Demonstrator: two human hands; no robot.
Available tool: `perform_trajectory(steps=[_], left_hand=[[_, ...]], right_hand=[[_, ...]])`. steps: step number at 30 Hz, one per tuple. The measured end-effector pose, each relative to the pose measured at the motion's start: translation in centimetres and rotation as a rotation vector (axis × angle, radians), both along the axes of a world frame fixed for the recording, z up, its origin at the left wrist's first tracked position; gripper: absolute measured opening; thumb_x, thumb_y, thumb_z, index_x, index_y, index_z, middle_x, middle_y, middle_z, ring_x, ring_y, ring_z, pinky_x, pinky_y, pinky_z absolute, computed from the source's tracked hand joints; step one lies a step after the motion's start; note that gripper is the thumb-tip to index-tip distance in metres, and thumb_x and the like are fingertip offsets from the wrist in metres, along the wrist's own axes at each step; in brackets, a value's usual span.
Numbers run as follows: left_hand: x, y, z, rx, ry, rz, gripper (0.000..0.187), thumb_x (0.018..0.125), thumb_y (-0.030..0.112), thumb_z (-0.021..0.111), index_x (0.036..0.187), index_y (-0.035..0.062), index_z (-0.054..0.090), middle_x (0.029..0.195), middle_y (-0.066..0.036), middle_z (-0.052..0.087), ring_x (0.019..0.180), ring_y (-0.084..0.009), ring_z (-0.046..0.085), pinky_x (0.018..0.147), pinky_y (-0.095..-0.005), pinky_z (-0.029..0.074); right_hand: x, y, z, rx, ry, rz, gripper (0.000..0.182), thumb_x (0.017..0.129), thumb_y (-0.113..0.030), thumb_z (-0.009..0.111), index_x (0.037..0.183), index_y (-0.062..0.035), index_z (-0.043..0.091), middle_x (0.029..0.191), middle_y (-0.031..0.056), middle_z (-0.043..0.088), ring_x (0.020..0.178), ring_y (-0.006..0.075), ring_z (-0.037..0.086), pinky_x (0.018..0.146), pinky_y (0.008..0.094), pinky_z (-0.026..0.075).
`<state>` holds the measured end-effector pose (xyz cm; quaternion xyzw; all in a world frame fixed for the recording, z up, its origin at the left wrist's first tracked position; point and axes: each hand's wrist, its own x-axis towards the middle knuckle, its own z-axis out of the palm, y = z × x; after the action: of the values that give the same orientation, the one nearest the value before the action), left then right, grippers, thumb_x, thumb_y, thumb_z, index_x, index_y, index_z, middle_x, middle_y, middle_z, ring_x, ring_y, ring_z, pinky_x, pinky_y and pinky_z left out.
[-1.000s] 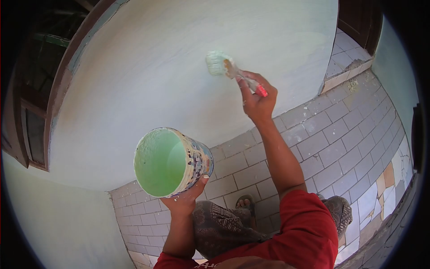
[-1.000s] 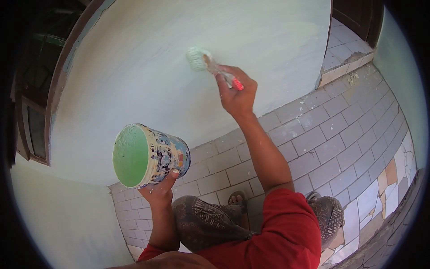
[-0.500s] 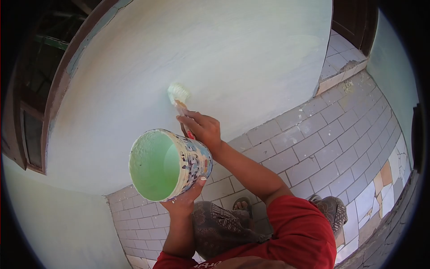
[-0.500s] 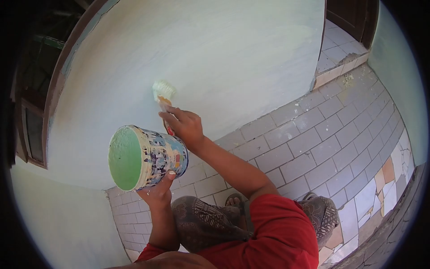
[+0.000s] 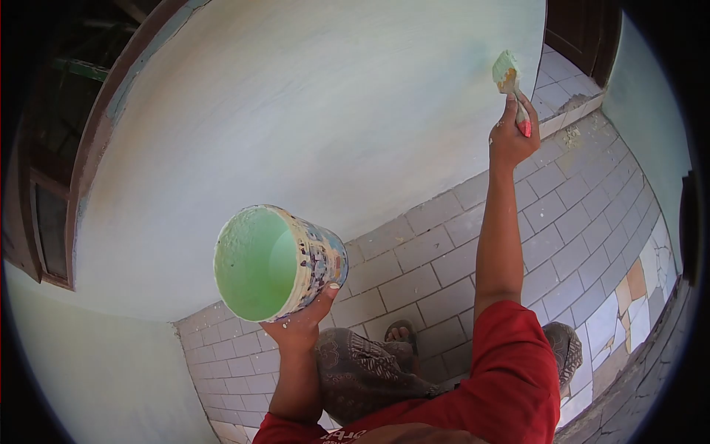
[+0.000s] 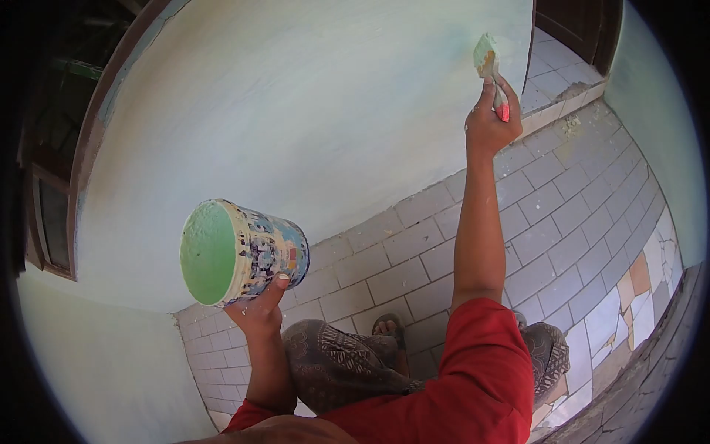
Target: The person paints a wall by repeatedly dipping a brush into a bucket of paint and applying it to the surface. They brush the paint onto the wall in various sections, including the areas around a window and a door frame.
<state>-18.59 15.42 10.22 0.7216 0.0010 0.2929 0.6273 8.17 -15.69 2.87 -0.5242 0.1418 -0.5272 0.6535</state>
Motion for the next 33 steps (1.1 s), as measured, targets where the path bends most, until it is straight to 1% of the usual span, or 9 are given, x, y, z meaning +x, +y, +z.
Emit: perform_trajectory(steps=[2, 6, 9, 11, 12, 17, 23, 29, 33], left_hand=[[0.2, -0.2, -0.1, -0.043, -0.034, -0.012, 0.072, 0.067, -0.004, 0.093, 0.131, -0.0048, 0.058, 0.12, -0.016, 0.07, 0.105, -0.0253, 0.072, 0.091, -0.0392, 0.061], [0.5, -0.3, -0.5, 0.022, -0.057, -0.038, 0.072, 0.068, -0.003, 0.093, 0.131, -0.0049, 0.058, 0.12, -0.016, 0.07, 0.105, -0.0256, 0.072, 0.092, -0.0394, 0.062], [0.6, -0.3, -0.6, 0.05, -0.011, -0.032, 0.075, 0.068, -0.004, 0.09, 0.134, -0.0057, 0.055, 0.124, -0.017, 0.068, 0.11, -0.0276, 0.07, 0.097, -0.0413, 0.059], [0.2, -0.6, -0.7, 0.056, 0.055, -0.035, 0.078, 0.068, -0.004, 0.087, 0.138, -0.0065, 0.052, 0.127, -0.018, 0.066, 0.114, -0.0294, 0.069, 0.102, -0.0431, 0.056], [0.3, -0.8, -0.4, 0.056, 0.076, -0.024, 0.079, 0.068, -0.005, 0.087, 0.138, -0.0063, 0.052, 0.128, -0.019, 0.066, 0.115, -0.0295, 0.068, 0.102, -0.0432, 0.056], [0.8, -0.5, -1.0, 0.09, 0.007, -0.011, 0.076, 0.066, -0.001, 0.094, 0.132, -0.004, 0.057, 0.122, -0.016, 0.07, 0.105, -0.0249, 0.072, 0.092, -0.0389, 0.062], [1.5, -0.7, -1.1, 0.098, 0.003, 0.02, 0.08, 0.062, 0.002, 0.096, 0.132, -0.0031, 0.057, 0.121, -0.015, 0.07, 0.105, -0.0247, 0.072, 0.091, -0.0392, 0.062], [1.5, -1.3, -0.9, 0.033, 0.003, 0.008, 0.081, 0.061, 0.0, 0.096, 0.132, -0.0029, 0.057, 0.122, -0.015, 0.07, 0.107, -0.025, 0.072, 0.092, -0.0395, 0.063], [1.7, -1.8, -0.8, 0.049, -0.027, 0.014, 0.078, 0.062, 0.0, 0.095, 0.131, -0.0035, 0.058, 0.121, -0.016, 0.07, 0.106, -0.0249, 0.072, 0.092, -0.0397, 0.063]], right_hand=[[2.0, -0.2, -2.2, -0.288, -0.045, -0.3, 0.016, 0.091, 0.0, 0.076, 0.108, 0.0012, 0.075, 0.1, 0.0115, 0.078, 0.085, 0.0189, 0.074, 0.076, 0.0304, 0.057], [-1.9, 11.2, -4.2, -0.581, -0.131, -0.099, 0.027, 0.082, 0.003, 0.08, 0.105, -0.0097, 0.075, 0.104, 0.0116, 0.076, 0.095, 0.03, 0.076, 0.079, 0.036, 0.061], [-8.6, 21.8, -5.0, -0.531, -0.209, 0.29, 0.028, 0.078, 0.009, 0.08, 0.102, -0.0071, 0.077, 0.104, 0.0151, 0.076, 0.088, 0.0304, 0.078, 0.072, 0.0335, 0.062], [-10.9, 26.1, -6.7, -0.518, -0.304, 0.67, 0.032, 0.083, -0.017, 0.08, 0.114, -0.0084, 0.076, 0.113, 0.0163, 0.075, 0.093, 0.0335, 0.077, 0.079, 0.0395, 0.062], [-12.2, 28.0, -6.5, -0.124, -0.2, 1.094, 0.03, 0.087, -0.02, 0.076, 0.115, -0.0082, 0.076, 0.114, 0.0156, 0.075, 0.095, 0.0331, 0.077, 0.08, 0.0391, 0.062], [-8.3, 22.5, -5.9, -0.351, -0.227, 0.76, 0.028, 0.084, 0.0, 0.081, 0.111, -0.0081, 0.075, 0.106, 0.0144, 0.078, 0.096, 0.0319, 0.077, 0.082, 0.0365, 0.061], [-2.3, 3.6, -6.1, -0.079, 0.027, 0.176, 0.019, 0.095, -0.007, 0.079, 0.109, 0.0037, 0.076, 0.089, 0.0057, 0.076, 0.077, 0.0076, 0.065, 0.071, 0.0239, 0.052], [1.6, -0.7, -8.2, -0.222, -0.012, -0.278, 0.016, 0.093, -0.002, 0.077, 0.107, 0.0021, 0.074, 0.102, 0.0148, 0.077, 0.088, 0.0213, 0.075, 0.079, 0.032, 0.058], [-3.4, 12.6, -9.4, -0.484, -0.079, -0.006, 0.025, 0.082, 0.002, 0.08, 0.104, -0.0092, 0.077, 0.105, 0.015, 0.076, 0.096, 0.0311, 0.076, 0.082, 0.0364, 0.061]])
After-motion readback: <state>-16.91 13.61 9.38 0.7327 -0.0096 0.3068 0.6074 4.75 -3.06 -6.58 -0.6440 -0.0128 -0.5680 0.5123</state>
